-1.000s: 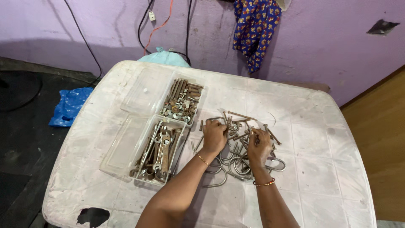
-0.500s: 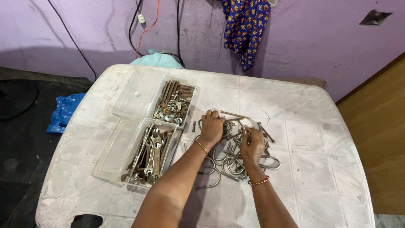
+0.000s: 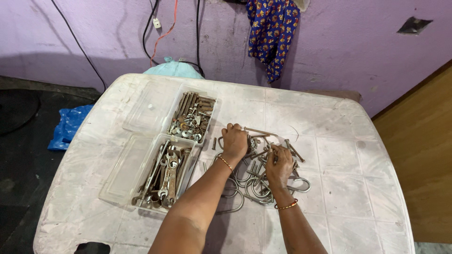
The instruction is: The person sorts a mixed pile of metal hardware, including bolts, nuts, washers, and hooks, on a white table. They pick up items by hand and place them into a clear plastic organizer box with multiple compartments. The person continues to separate the hardware into different categories throughout the clip.
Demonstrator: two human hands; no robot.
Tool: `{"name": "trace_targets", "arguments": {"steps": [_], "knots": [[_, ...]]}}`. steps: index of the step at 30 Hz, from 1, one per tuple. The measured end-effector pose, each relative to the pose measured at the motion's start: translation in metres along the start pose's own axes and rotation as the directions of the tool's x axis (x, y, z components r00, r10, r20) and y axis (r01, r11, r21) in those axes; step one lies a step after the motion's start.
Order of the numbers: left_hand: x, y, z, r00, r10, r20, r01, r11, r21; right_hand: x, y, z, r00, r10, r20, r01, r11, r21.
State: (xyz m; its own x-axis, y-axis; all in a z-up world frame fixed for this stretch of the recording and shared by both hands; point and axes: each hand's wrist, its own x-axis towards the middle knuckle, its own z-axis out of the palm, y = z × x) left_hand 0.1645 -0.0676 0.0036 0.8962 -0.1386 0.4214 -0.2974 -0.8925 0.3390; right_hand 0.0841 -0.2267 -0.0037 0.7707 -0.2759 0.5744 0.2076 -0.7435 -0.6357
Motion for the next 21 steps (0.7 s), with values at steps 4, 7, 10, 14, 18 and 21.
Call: {"name": "trace_targets", "arguments": {"steps": [4,7,10,14,18,21], "knots": [[0.004,0.006,0.004,0.999,0.034,-0.003,-0.034,0.998,0.061,0.000,0.002,0.002,0.999,-0.036,-0.017,0.036,0.999,-0.016],[0.004,0.008,0.008,0.997,0.078,0.019,-0.079,0.994,0.080,0.000,0.004,0.003,0.999,-0.050,-0.015,0.049,0.999,-0.023],[0.004,0.008,0.010,0.999,-0.007,0.043,0.003,0.994,0.107,0.000,0.005,0.003,0.999,-0.050,-0.004,0.050,0.998,-0.040],[0.006,0.006,0.016,0.996,-0.086,0.038,0.082,0.993,0.088,0.000,0.005,0.004,0.999,-0.038,0.015,0.039,0.998,-0.055],[0.004,0.003,0.026,1.000,-0.012,0.011,0.011,0.996,0.093,0.000,0.006,0.004,0.999,-0.044,0.030,0.046,0.998,-0.050],[0.008,0.005,0.034,0.994,-0.107,0.015,0.106,0.992,0.073,-0.001,0.007,0.004,0.996,-0.089,0.011,0.090,0.995,-0.043]]}}
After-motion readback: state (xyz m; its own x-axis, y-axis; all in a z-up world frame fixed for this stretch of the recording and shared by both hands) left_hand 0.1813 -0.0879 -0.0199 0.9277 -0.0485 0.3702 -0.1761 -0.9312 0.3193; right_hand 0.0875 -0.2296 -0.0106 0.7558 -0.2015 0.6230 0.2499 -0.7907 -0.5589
